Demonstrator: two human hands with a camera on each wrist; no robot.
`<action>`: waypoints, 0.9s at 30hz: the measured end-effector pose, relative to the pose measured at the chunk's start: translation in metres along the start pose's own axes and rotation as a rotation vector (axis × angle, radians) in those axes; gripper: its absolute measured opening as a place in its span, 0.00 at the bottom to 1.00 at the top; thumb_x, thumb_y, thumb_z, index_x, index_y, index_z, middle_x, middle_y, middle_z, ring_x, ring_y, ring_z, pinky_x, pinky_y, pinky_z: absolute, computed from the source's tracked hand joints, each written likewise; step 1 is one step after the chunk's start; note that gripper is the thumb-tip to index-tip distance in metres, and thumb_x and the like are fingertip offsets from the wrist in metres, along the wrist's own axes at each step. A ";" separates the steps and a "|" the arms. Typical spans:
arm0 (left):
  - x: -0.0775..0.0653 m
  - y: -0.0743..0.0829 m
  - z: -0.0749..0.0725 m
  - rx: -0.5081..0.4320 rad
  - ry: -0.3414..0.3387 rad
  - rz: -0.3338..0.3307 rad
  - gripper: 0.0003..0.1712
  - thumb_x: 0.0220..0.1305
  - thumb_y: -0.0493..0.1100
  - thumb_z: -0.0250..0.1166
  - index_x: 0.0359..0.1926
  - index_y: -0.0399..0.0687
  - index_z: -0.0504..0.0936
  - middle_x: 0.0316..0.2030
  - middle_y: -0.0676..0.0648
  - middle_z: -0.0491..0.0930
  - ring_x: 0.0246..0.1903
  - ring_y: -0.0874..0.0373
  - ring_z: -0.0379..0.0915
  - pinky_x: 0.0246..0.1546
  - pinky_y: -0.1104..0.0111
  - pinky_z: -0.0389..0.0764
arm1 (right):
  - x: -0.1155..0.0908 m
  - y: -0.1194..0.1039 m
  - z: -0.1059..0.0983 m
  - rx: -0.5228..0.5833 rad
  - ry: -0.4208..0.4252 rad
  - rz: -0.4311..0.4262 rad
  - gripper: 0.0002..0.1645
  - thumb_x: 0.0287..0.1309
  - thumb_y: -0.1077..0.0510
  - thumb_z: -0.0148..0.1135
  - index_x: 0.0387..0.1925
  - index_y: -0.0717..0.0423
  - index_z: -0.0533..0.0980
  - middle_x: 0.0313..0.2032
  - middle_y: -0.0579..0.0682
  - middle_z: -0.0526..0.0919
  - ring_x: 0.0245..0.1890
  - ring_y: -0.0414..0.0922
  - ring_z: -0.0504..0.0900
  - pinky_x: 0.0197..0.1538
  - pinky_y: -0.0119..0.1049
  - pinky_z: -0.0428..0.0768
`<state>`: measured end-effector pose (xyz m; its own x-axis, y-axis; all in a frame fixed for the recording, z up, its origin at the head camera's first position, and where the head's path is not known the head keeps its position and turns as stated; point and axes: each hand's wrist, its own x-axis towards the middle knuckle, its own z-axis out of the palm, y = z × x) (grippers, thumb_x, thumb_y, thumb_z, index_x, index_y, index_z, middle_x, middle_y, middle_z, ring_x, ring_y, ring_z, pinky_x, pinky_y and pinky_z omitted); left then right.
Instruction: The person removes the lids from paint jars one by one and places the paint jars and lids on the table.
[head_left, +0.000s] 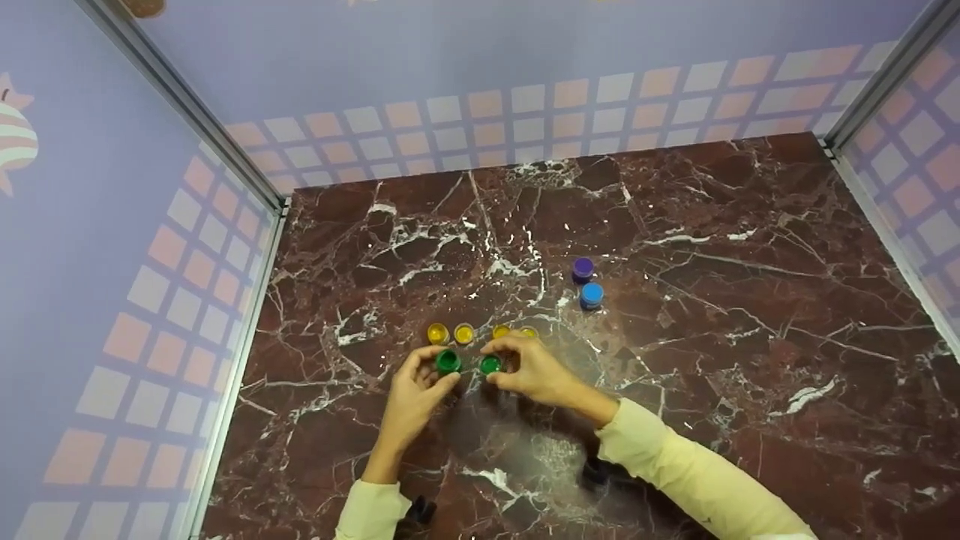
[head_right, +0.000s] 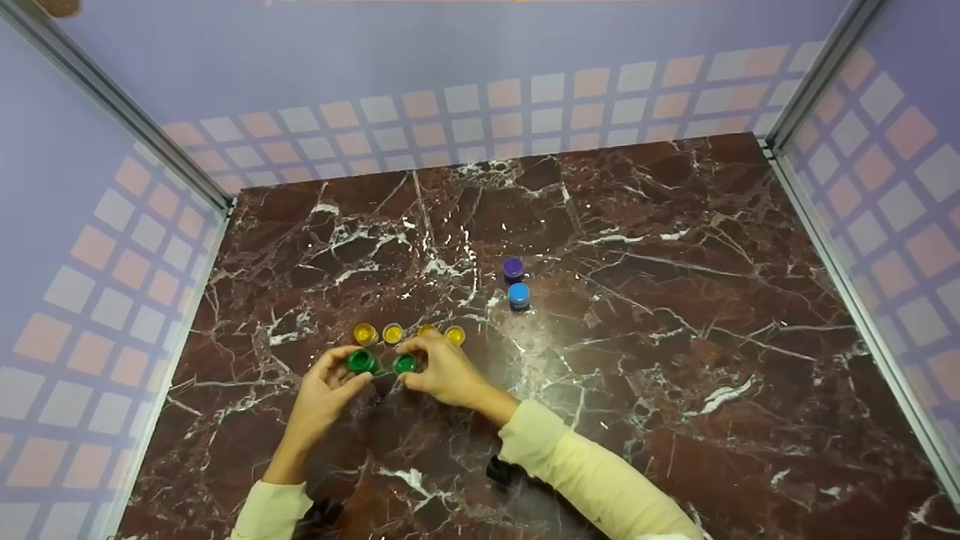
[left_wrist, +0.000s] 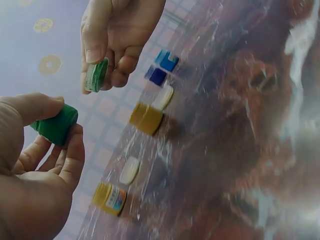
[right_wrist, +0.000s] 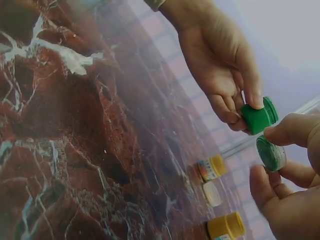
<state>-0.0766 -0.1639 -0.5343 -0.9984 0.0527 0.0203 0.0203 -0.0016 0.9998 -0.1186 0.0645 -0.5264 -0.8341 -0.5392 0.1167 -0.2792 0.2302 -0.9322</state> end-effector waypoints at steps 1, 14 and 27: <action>0.000 -0.001 -0.002 0.010 0.012 -0.004 0.25 0.62 0.25 0.69 0.59 0.24 0.72 0.55 0.31 0.77 0.50 0.57 0.80 0.54 0.67 0.82 | 0.002 0.000 0.002 -0.016 0.002 0.007 0.22 0.54 0.69 0.72 0.51 0.69 0.80 0.47 0.57 0.81 0.46 0.50 0.79 0.53 0.40 0.83; -0.007 -0.020 -0.022 0.230 0.146 -0.011 0.22 0.63 0.34 0.73 0.56 0.33 0.79 0.49 0.38 0.81 0.44 0.50 0.80 0.44 0.69 0.83 | 0.015 0.003 0.023 -0.293 -0.040 -0.045 0.20 0.53 0.64 0.77 0.47 0.65 0.81 0.45 0.58 0.84 0.45 0.55 0.83 0.51 0.43 0.84; -0.003 -0.027 -0.024 0.469 0.251 -0.016 0.20 0.57 0.35 0.78 0.51 0.36 0.84 0.34 0.44 0.83 0.34 0.53 0.78 0.35 0.74 0.76 | 0.029 0.008 0.036 -0.357 -0.089 0.062 0.19 0.58 0.61 0.74 0.50 0.63 0.80 0.50 0.56 0.81 0.49 0.51 0.81 0.56 0.41 0.83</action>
<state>-0.0753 -0.1884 -0.5614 -0.9795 -0.1917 0.0622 -0.0307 0.4469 0.8941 -0.1285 0.0216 -0.5427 -0.8143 -0.5802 0.0186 -0.3908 0.5242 -0.7566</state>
